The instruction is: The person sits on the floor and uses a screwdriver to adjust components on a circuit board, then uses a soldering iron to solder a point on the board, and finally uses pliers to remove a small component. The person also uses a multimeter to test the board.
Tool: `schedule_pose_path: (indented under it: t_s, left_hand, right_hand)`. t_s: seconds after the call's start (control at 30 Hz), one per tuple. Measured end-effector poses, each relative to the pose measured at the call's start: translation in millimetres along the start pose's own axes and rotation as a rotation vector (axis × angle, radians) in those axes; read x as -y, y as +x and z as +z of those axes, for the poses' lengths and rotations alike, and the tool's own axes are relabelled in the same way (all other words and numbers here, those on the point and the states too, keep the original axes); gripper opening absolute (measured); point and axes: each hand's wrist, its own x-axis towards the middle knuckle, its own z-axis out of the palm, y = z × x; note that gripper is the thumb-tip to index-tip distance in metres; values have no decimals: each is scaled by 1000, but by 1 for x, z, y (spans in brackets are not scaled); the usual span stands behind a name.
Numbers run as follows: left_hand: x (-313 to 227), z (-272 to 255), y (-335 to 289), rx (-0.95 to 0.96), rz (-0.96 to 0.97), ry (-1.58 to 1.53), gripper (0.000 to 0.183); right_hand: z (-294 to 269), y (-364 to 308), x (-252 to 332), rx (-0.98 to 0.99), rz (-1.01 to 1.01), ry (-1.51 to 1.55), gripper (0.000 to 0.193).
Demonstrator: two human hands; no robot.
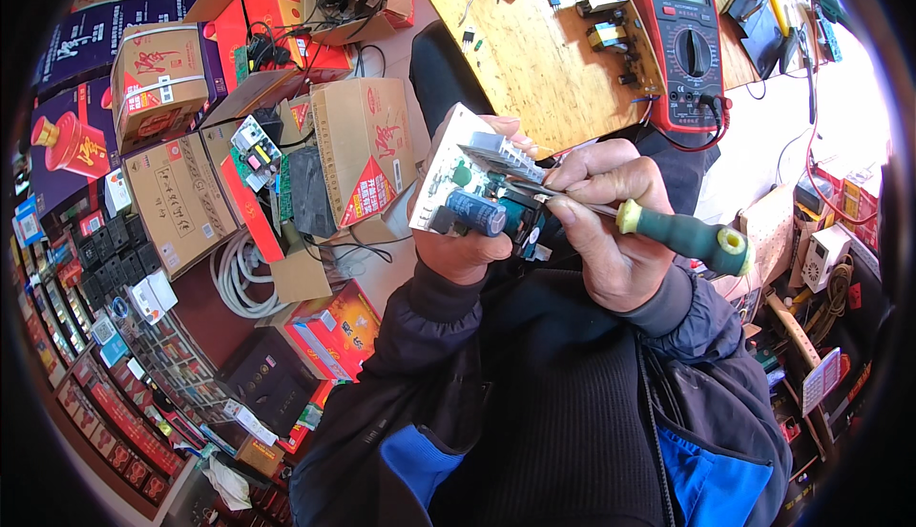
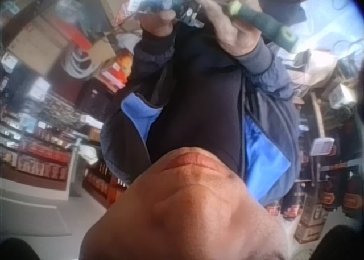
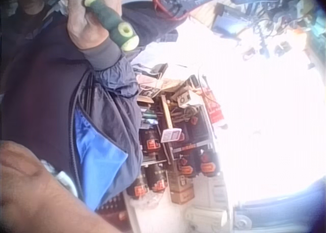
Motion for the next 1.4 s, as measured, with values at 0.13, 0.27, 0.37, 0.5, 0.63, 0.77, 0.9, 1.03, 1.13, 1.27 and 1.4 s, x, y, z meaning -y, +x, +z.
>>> schedule_pose_path:
  t_s: [0.13, 0.27, 0.37, 0.5, 0.63, 0.77, 0.9, 1.03, 1.13, 1.27, 1.4]
  left_hand:
    - [4, -2, -6, -49, 33, 72, 113]
    - [8, -3, -10, -84, 59, 85, 113]
    - [8, -1, -16, -124, 59, 96, 113]
    - [6, 0, -20, -156, 45, 115, 111]
    - [9, 1, -19, -170, 43, 117, 112]
    - [12, 1, -19, -169, 59, 119, 111]
    - [12, 0, -20, -157, 64, 132, 109]
    - [12, 0, -20, -149, 59, 126, 110]
    - [11, 2, -20, -159, 49, 132, 113]
    - [7, 5, -20, -180, 15, 111, 115]
    - [5, 8, -18, -187, -10, 90, 115]
  right_hand:
    - [0, -2, 2, 1, 74, 23, 17]
    - [0, -4, 0, 19, 127, 93, 16]
    - [0, -5, -3, 37, 142, 109, 15]
    - [1, -5, -5, 67, 137, 82, 15]
    - [-1, -3, -5, 80, 146, 75, 15]
    - [-2, -2, -4, 79, 152, 83, 14]
    - [-3, -1, -5, 84, 131, 66, 14]
    - [-3, -2, -5, 87, 132, 66, 13]
    - [-3, -3, -5, 85, 154, 81, 13]
    - [-3, -4, -4, 68, 143, 86, 12]
    - [-3, -4, -4, 67, 126, 77, 12]
